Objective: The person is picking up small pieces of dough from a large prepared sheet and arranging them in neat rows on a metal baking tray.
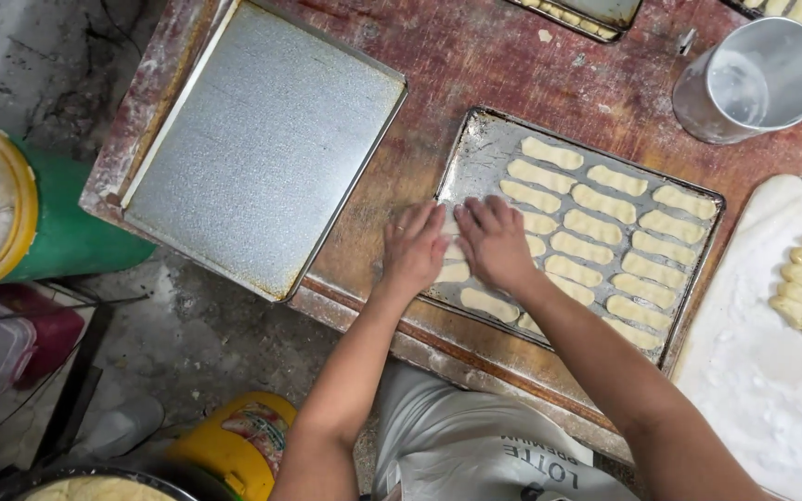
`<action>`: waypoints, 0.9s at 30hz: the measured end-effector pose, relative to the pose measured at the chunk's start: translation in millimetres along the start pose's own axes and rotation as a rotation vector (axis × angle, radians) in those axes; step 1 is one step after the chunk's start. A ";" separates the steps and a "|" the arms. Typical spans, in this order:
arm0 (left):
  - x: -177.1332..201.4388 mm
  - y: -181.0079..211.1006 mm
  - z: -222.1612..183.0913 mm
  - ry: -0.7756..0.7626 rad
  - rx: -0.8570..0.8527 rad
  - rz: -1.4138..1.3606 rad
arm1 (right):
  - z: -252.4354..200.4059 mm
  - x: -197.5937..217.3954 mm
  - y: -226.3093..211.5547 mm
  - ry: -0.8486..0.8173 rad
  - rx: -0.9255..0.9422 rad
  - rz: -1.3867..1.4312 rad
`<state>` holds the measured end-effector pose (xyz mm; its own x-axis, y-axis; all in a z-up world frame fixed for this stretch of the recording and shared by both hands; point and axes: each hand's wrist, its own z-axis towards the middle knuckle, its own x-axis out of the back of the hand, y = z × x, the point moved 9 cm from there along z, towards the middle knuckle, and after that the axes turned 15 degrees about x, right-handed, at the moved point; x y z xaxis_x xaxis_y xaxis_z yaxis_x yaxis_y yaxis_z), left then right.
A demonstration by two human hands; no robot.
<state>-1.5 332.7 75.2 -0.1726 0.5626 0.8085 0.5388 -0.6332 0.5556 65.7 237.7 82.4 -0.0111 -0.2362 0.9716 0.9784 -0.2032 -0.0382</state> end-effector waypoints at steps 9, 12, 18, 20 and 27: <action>-12.3 3.0 -21.6 -0.352 -0.003 0.463 | -21.6 -41.2 -10.0 -0.779 -0.029 0.008; -13.5 3.7 -21.6 -0.353 0.049 0.498 | -20.9 -31.8 -8.2 -0.747 -0.039 -0.004; -26.7 36.3 -34.9 -0.170 -0.015 0.483 | -67.4 -9.5 7.1 -0.537 -0.152 0.215; -43.4 81.3 -48.2 -0.192 -0.070 0.473 | -110.1 -3.0 23.6 -0.479 -0.214 0.227; -236.1 233.3 -75.0 0.180 -0.690 0.027 | -360.6 28.3 133.5 0.063 -0.539 0.063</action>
<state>103.1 12.2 28.4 -0.3320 0.4828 0.8103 -0.0897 -0.8713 0.4824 121.5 -138.8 20.6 0.0152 -0.3168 0.9484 0.7332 -0.6414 -0.2260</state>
